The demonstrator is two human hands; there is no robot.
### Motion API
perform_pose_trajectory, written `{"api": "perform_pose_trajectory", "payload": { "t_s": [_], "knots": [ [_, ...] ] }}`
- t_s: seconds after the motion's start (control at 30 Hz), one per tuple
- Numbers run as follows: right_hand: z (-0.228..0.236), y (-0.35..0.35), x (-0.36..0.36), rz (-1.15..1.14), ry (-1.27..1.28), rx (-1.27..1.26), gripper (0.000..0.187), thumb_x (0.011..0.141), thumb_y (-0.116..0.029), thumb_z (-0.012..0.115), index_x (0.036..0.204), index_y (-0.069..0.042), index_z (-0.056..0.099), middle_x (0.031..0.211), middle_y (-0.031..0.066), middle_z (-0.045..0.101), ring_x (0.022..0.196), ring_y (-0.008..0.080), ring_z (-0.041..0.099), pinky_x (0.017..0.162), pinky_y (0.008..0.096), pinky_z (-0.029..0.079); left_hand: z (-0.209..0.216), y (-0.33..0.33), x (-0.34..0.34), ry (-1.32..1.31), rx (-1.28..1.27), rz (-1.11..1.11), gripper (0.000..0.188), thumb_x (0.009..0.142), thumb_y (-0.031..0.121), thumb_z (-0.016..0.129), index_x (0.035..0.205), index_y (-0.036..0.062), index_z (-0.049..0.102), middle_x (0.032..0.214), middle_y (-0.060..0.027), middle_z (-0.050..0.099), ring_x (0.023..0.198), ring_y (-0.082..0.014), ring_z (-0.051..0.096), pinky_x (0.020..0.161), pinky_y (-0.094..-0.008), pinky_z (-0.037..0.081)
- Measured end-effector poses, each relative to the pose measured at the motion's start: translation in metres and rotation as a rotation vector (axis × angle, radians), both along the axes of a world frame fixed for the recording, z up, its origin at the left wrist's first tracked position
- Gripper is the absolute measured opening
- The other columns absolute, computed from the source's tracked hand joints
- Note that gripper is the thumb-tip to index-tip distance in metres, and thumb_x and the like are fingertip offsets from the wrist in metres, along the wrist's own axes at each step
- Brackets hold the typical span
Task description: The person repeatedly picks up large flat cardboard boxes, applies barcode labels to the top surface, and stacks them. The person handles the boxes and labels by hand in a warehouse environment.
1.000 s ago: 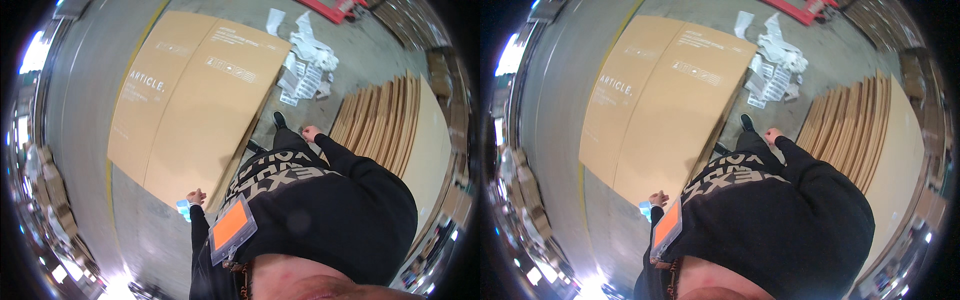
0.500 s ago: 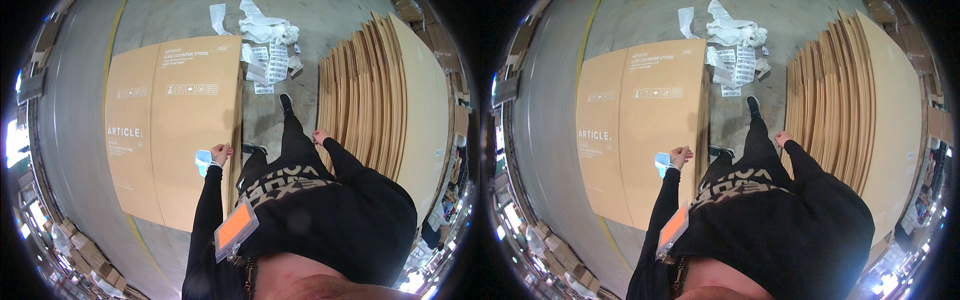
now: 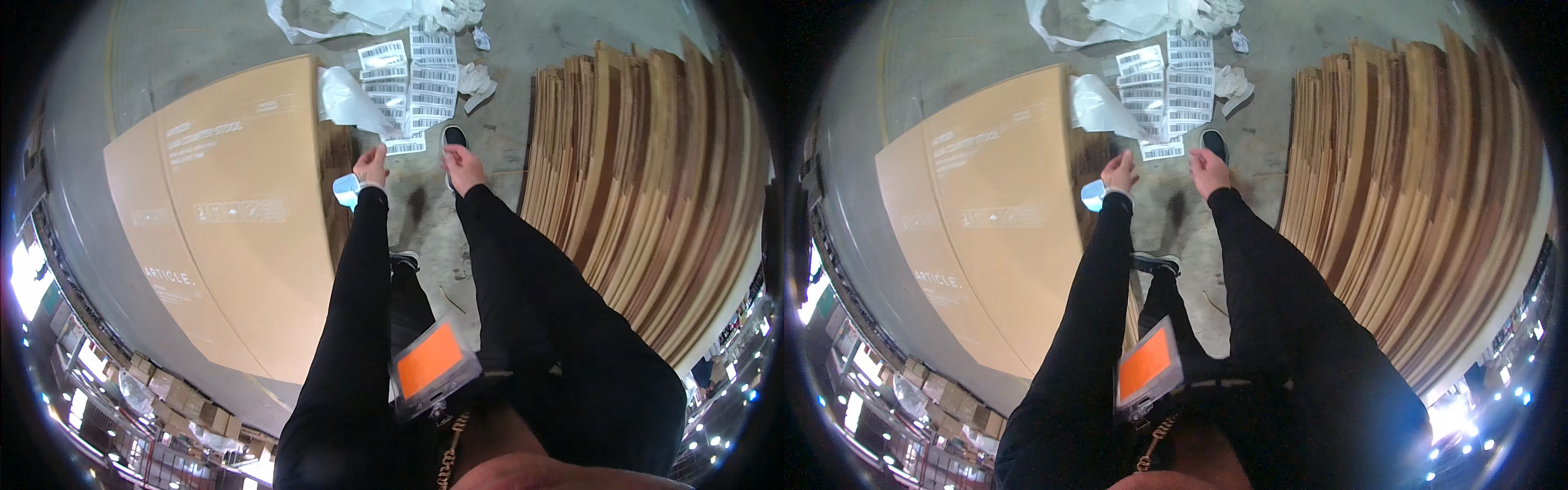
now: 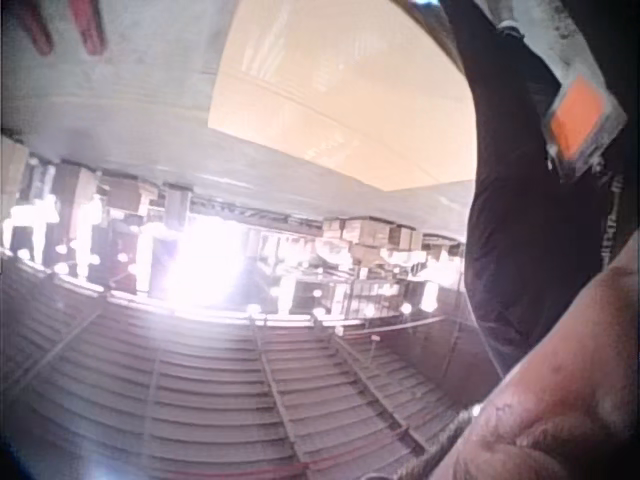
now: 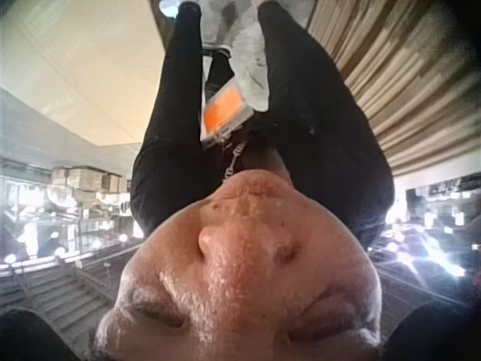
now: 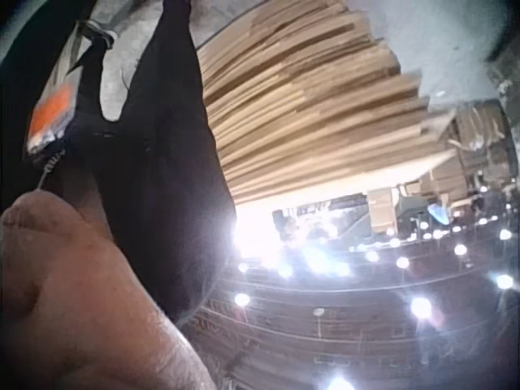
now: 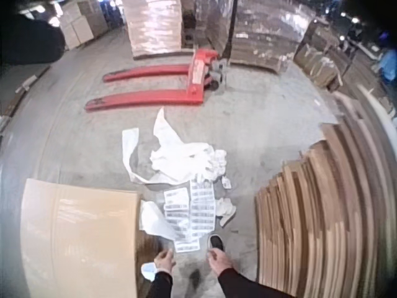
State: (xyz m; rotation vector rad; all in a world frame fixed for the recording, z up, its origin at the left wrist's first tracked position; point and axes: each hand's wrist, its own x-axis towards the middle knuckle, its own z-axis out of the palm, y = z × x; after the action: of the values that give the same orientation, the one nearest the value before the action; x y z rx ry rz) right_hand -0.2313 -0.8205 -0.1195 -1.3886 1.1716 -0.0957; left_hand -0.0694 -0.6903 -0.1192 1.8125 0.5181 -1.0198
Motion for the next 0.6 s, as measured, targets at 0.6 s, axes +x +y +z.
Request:
{"api": "perform_pose_trajectory", "payload": {
  "t_s": [0.6],
  "knots": [
    [-0.066, -0.029, 0.126, 0.263, -0.006, -0.027, 0.025, 0.077, -0.023, 0.076, 0.087, -0.004, 0.065, 0.086, 0.0110, 0.069, 0.082, 0.0275, 0.068, 0.072, 0.0388, 0.053, -0.076, -0.070, 0.011, 0.056, -0.244, 0.673, 0.018, 0.095, 0.017, 0.063, 0.098, -0.0007, 0.063, 0.084, -0.0091, 0.068, 0.076, -0.0193, 0.066, 0.069, -0.0340, 0.055]
  ]
}}
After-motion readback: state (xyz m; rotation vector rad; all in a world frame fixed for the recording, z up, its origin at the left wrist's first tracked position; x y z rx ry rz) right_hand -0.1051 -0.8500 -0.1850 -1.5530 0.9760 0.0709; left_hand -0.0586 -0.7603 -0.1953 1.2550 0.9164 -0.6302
